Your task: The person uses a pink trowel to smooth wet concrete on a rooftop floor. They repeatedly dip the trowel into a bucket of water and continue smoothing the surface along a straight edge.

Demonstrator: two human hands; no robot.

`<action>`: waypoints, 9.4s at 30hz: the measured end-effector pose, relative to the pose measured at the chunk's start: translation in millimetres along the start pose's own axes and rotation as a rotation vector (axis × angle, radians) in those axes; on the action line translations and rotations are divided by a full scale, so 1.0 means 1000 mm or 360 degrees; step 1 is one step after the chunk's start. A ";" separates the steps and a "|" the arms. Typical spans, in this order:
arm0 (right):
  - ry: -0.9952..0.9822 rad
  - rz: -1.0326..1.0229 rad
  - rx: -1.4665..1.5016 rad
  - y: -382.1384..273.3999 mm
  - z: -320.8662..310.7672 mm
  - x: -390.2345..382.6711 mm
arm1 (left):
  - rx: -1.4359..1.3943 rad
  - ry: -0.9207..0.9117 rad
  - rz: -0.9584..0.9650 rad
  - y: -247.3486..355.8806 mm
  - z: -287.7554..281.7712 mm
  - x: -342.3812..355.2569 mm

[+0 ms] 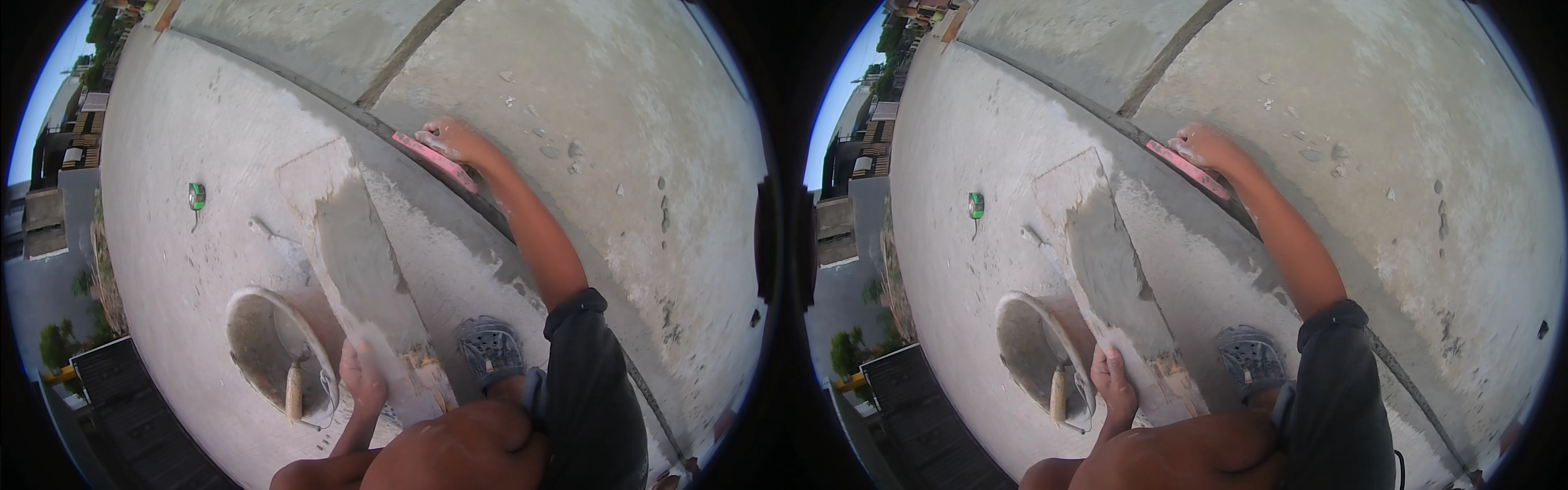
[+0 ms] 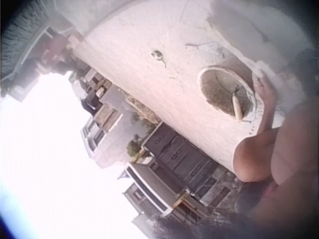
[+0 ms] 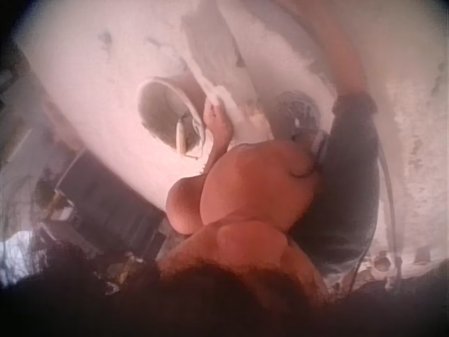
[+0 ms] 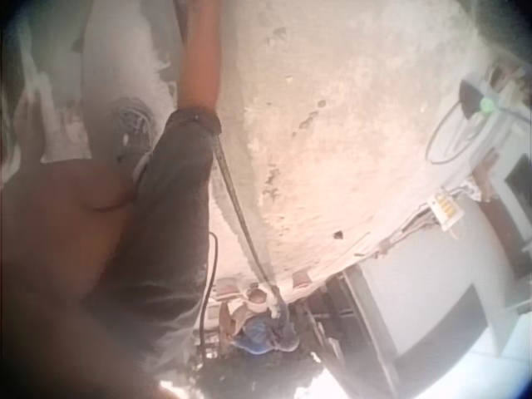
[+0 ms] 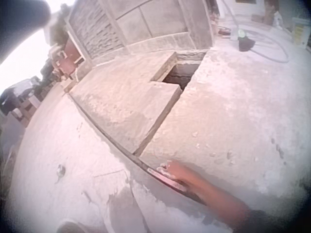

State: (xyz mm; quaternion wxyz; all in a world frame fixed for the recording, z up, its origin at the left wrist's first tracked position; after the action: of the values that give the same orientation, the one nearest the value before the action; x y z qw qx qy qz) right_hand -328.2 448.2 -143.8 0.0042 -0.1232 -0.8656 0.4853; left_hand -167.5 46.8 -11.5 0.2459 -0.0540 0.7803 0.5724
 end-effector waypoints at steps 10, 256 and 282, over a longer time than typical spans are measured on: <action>0.0155 -0.0248 -0.0399 -0.011 0.024 0.111 | 0.0109 0.0098 0.0074 0.008 0.012 0.008; 0.0373 -0.0370 -0.0908 -0.073 0.036 -0.262 | 0.0119 -0.0087 0.0399 -0.022 -0.033 -0.044; -0.0337 -0.1747 -0.0502 -0.419 0.143 -0.197 | -0.0018 -0.0245 0.0135 -0.073 0.023 -0.007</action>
State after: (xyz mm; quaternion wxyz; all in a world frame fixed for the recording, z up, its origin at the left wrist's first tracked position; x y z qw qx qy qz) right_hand -243.0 76.7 155.4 0.1502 0.3938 -0.8603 0.2868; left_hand -127.3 42.3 -76.7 0.2803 0.0218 0.7576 0.5891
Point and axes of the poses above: each hand's wrist, its own x-axis towards the middle knuckle, its own z-axis out of the palm, y = z × x, the point moved 9 cm from there along x, towards the middle knuckle, and after that the axes turned 9 degrees about -z, right-handed, at the moved point
